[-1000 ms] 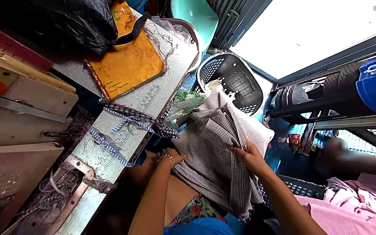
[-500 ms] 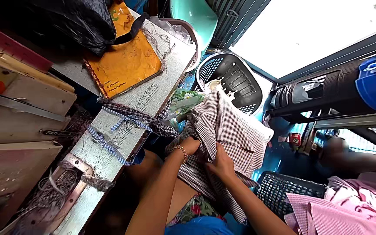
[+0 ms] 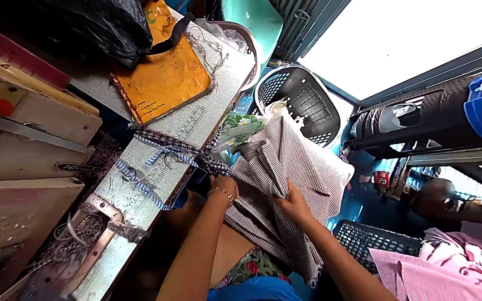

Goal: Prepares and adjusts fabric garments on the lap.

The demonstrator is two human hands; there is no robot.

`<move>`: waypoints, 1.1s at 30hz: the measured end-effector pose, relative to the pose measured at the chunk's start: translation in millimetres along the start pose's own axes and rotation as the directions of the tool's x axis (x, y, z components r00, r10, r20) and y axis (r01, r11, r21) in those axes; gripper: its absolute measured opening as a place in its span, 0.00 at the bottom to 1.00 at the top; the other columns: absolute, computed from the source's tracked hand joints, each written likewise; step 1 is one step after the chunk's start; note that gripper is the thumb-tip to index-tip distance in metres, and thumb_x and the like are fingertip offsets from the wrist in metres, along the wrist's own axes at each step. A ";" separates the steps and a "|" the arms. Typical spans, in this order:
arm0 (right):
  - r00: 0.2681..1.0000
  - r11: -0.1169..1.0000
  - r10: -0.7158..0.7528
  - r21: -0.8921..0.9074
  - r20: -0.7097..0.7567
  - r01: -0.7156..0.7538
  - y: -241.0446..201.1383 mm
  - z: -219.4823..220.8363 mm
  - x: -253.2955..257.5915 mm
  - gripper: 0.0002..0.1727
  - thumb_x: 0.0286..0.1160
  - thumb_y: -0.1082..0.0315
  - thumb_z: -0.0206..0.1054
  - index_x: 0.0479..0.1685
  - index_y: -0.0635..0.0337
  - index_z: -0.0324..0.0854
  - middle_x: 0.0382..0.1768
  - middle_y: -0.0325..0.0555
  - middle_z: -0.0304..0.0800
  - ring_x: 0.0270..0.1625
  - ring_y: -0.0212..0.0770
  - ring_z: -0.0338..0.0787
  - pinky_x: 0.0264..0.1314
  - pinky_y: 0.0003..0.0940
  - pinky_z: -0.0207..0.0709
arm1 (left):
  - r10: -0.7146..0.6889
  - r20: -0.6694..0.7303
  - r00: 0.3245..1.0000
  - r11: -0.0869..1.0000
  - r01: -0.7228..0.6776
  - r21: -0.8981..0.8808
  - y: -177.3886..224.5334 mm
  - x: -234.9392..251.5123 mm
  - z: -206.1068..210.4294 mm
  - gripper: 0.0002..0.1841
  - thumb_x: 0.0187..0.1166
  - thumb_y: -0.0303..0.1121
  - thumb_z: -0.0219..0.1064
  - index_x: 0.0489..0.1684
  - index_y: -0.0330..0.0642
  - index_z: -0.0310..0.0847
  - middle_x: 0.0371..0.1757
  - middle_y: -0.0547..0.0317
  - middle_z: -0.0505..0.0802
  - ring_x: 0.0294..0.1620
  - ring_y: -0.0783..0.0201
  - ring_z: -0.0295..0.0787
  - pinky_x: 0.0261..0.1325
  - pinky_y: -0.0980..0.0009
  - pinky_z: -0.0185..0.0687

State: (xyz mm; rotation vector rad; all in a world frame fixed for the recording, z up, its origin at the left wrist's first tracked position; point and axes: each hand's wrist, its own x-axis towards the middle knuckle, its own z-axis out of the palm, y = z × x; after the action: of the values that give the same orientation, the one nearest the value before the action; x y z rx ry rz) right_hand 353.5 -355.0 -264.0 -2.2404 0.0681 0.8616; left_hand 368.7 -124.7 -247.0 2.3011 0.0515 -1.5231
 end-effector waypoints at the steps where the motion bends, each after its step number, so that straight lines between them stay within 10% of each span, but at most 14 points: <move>1: 1.000 0.999 0.000 -0.038 0.010 0.001 -1.5 1.2 -1.2 0.39 0.74 0.67 0.72 0.84 0.69 0.61 0.58 0.64 0.90 0.65 0.57 0.90 0.72 0.57 0.77 | 0.019 -0.006 1.000 1.000 -0.019 -0.009 5.0 -1.1 -4.6 0.16 0.86 0.39 0.62 0.62 0.40 0.88 0.73 0.41 0.85 0.81 0.41 0.72 0.85 0.33 0.46; 6: 0.995 0.998 -0.037 -0.041 0.092 0.041 -6.3 9.3 -6.3 0.62 0.58 0.43 0.83 0.89 0.70 0.52 0.75 0.64 0.78 0.75 0.56 0.82 0.77 0.58 0.74 | 0.245 -0.100 0.964 0.940 -0.262 -0.221 38.4 -9.6 -19.2 0.20 0.90 0.35 0.55 0.62 0.23 0.80 0.68 0.30 0.83 0.75 0.38 0.77 0.79 0.43 0.65; 9: 1.000 0.998 0.026 -0.054 0.014 -0.025 -8.5 11.1 -0.5 0.48 0.63 0.67 0.77 0.86 0.71 0.58 0.67 0.69 0.84 0.69 0.63 0.86 0.70 0.64 0.75 | 0.227 -0.146 0.963 0.949 -0.252 -0.187 47.0 -15.7 -18.9 0.18 0.87 0.35 0.61 0.65 0.31 0.82 0.71 0.37 0.82 0.77 0.42 0.75 0.79 0.46 0.66; 12: 0.998 0.948 0.069 0.312 0.000 -0.065 2.2 6.4 13.2 0.35 0.67 0.83 0.68 0.80 0.75 0.64 0.68 0.61 0.84 0.69 0.38 0.85 0.75 0.34 0.76 | 0.133 -0.030 0.991 0.990 -0.131 0.059 36.3 -24.8 -8.6 0.22 0.75 0.32 0.73 0.67 0.32 0.81 0.76 0.34 0.79 0.82 0.35 0.68 0.79 0.36 0.59; 16: 0.996 0.899 0.065 0.429 0.057 -0.083 3.0 4.2 18.6 0.36 0.68 0.85 0.69 0.80 0.74 0.64 0.67 0.59 0.83 0.66 0.32 0.87 0.70 0.27 0.79 | 0.071 0.112 0.991 0.935 -0.106 0.340 8.9 -21.9 30.0 0.17 0.77 0.27 0.70 0.63 0.30 0.85 0.77 0.33 0.78 0.82 0.33 0.67 0.81 0.34 0.53; 21: 0.996 0.918 0.035 0.392 0.082 -0.064 4.6 3.5 18.0 0.39 0.69 0.84 0.69 0.84 0.74 0.58 0.71 0.60 0.81 0.69 0.33 0.85 0.74 0.27 0.76 | 0.106 0.077 0.991 0.953 -0.124 0.277 -2.9 -23.3 26.0 0.17 0.89 0.32 0.57 0.70 0.37 0.81 0.72 0.38 0.84 0.78 0.38 0.75 0.81 0.38 0.54; 24: 0.979 0.917 -0.009 0.393 0.205 -0.074 2.4 -2.5 12.6 0.46 0.73 0.75 0.71 0.90 0.73 0.46 0.78 0.62 0.73 0.76 0.35 0.79 0.80 0.28 0.71 | 0.105 0.005 0.995 0.984 -0.104 0.146 14.0 -31.2 3.8 0.20 0.92 0.33 0.50 0.77 0.35 0.71 0.66 0.32 0.87 0.72 0.36 0.82 0.76 0.40 0.67; 27: 0.954 0.973 -0.034 0.227 0.298 -0.036 -3.4 -1.6 5.0 0.63 0.56 0.53 0.84 0.90 0.68 0.45 0.79 0.61 0.71 0.79 0.42 0.76 0.81 0.37 0.71 | 0.185 -0.120 0.975 0.982 -0.189 -0.017 37.7 -31.6 -10.7 0.20 0.94 0.34 0.44 0.78 0.35 0.68 0.64 0.32 0.87 0.71 0.36 0.83 0.72 0.41 0.73; 30: 0.989 0.996 -0.023 0.088 0.143 0.010 1.9 8.8 5.6 0.46 0.63 0.68 0.79 0.85 0.71 0.60 0.69 0.67 0.83 0.72 0.57 0.84 0.76 0.57 0.74 | 0.278 -0.233 0.932 0.914 -0.331 -0.234 49.1 -24.9 -5.4 0.19 0.93 0.34 0.51 0.75 0.33 0.71 0.60 0.35 0.89 0.67 0.41 0.85 0.73 0.46 0.74; 33: 0.996 0.899 0.035 0.432 0.081 -0.066 10.1 3.3 14.7 0.27 0.69 0.81 0.70 0.71 0.73 0.72 0.57 0.53 0.89 0.58 0.32 0.90 0.66 0.29 0.82 | 0.263 -0.104 0.959 0.940 -0.279 -0.196 35.1 -16.1 3.7 0.19 0.80 0.30 0.67 0.67 0.33 0.77 0.60 0.36 0.89 0.67 0.40 0.84 0.72 0.41 0.73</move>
State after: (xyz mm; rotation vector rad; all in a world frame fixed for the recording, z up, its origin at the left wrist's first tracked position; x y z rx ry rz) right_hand 360.1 -357.4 -280.7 -1.7935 0.2617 0.8567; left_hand 367.1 -155.7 -223.7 2.0990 -0.0786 -1.2299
